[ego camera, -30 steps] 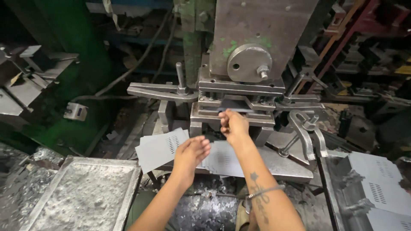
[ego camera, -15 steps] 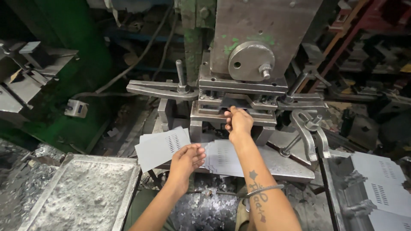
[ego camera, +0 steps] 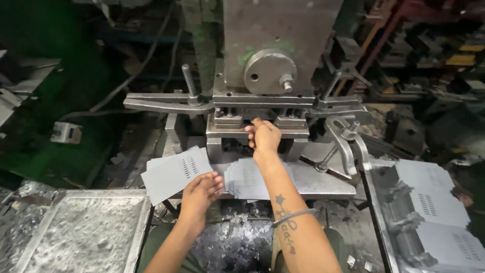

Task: Operating a manual stamping machine to punch holes into rectangular metal sheets.

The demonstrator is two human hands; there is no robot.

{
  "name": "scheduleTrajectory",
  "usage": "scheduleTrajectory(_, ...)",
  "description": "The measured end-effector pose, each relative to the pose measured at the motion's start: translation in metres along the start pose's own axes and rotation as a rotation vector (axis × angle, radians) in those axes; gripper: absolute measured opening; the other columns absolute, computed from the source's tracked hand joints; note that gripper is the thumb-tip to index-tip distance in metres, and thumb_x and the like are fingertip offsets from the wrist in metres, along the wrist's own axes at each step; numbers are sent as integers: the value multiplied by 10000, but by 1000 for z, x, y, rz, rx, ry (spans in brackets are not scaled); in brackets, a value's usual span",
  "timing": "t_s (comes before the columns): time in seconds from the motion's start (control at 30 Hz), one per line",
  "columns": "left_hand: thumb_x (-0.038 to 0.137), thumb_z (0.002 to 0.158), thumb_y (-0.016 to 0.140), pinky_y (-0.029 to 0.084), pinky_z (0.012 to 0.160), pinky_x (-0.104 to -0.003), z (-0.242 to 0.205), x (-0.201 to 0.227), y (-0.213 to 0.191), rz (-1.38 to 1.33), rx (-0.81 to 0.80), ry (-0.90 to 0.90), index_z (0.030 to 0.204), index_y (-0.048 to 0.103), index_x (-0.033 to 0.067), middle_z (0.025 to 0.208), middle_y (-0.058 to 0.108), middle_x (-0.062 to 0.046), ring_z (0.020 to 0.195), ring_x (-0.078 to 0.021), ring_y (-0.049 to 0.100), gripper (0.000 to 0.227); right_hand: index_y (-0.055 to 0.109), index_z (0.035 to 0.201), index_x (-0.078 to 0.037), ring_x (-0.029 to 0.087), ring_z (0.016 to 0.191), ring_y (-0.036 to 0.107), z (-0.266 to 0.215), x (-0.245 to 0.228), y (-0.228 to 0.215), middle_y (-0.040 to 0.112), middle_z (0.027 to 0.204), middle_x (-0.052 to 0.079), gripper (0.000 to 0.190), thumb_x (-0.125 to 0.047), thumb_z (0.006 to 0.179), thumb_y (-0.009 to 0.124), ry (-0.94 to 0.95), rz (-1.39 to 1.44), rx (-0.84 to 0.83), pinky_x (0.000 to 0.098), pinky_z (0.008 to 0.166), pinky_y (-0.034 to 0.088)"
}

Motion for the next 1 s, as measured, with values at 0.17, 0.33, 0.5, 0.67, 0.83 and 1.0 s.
scheduleTrajectory(0.17, 60, 995, 499, 513, 903, -358, -5, 7, -7, 15, 19, 9, 1203, 643, -39, 1107, 689, -166, 1005, -239, 640, 272, 677, 946, -20, 111, 490, 476, 3, 1, 1, 693, 729, 86, 152, -143, 987, 598, 3, -14, 8, 244, 378, 313)
scheduleTrajectory(0.33, 68, 985, 494, 516, 908, -370, -6, 17, -9, -12, 13, 43, 1199, 639, -39, 1113, 673, -169, 1005, -254, 642, 280, 666, 936, -51, 111, 512, 480, 11, 8, 0, 698, 753, 70, 95, -86, 916, 579, 148, 78, 81, 244, 368, 317)
scheduleTrajectory(0.5, 44, 998, 499, 517, 911, -366, -19, 30, -2, 4, -12, 37, 1198, 633, -29, 1102, 685, -158, 991, -244, 643, 252, 618, 880, -56, 133, 485, 428, -15, 5, -25, 570, 642, 54, 83, -123, 927, 625, 23, 166, -103, 278, 414, 336)
scheduleTrajectory(0.67, 199, 1039, 475, 518, 907, -359, -21, 40, 2, 107, -10, 12, 1257, 641, 2, 1195, 695, -132, 1019, -221, 631, 337, 580, 741, -86, 156, 435, 342, -72, 38, -89, 450, 481, 30, 183, -177, 899, 563, 105, 88, -330, 310, 501, 300)
scheduleTrajectory(0.83, 461, 919, 569, 356, 1203, -478, -23, 37, 30, 605, -181, -9, 1370, 654, 77, 1468, 632, -132, 1406, -283, 539, 598, 602, 733, -20, 91, 356, 272, -104, 44, -100, 440, 464, 2, 173, -117, 857, 529, 218, -118, -568, 262, 363, 187)
scheduleTrajectory(1.0, 85, 984, 565, 606, 939, -393, -19, 46, 48, 160, -198, 47, 1146, 681, -106, 1109, 752, -264, 1004, -308, 726, 276, 619, 1296, 2, 386, 1137, 583, -130, 14, -106, 627, 1337, 289, 539, -396, 940, 545, 374, 23, -59, 484, 931, 441)
Point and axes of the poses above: each hand's wrist, its own z-axis towards the middle knuckle, its own y-axis out of the palm, x = y × z, the point moved 10 cm from there along z, towards the middle knuckle
